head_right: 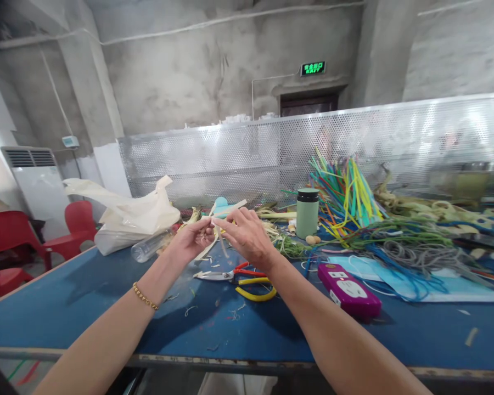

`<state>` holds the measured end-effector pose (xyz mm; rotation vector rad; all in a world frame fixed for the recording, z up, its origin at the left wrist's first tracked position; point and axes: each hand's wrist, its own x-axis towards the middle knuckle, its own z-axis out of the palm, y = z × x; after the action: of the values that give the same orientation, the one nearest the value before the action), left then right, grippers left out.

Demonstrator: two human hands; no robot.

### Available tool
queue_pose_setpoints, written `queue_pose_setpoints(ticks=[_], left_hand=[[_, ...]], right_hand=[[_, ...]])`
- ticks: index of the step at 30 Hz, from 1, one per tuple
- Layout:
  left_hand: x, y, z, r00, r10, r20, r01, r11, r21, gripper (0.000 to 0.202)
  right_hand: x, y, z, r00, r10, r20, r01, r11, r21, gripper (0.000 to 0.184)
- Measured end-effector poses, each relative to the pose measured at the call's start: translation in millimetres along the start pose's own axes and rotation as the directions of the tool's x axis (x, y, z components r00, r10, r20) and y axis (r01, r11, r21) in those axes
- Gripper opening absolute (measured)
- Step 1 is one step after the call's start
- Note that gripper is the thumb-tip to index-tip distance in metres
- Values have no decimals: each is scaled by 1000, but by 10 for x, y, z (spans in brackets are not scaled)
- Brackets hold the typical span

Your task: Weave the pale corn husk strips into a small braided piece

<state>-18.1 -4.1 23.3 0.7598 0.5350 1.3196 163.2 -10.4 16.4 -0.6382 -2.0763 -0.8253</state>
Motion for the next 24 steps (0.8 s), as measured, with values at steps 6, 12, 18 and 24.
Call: queue_pose_setpoints(ticks=[6, 12, 18, 24], left_hand=[[-10, -15, 22, 999, -13, 29, 13, 1000, -3, 6], [32, -105, -2, 998, 46, 35, -49, 996, 81, 8], [31, -162, -9, 982, 189, -15, -185, 973, 141, 15], [-47, -210, 43, 895, 446, 11, -405, 803, 437, 16]], right_hand=[[-27, -18, -33, 999, -7, -33, 7, 1000, -13, 43], [-10, -70, -23, 1000, -14, -28, 14, 1000, -1, 32], [6, -106, -12, 999, 31, -43, -32, 999, -16, 24], [26, -159, 47, 995, 97, -24, -95, 993, 75, 20]])
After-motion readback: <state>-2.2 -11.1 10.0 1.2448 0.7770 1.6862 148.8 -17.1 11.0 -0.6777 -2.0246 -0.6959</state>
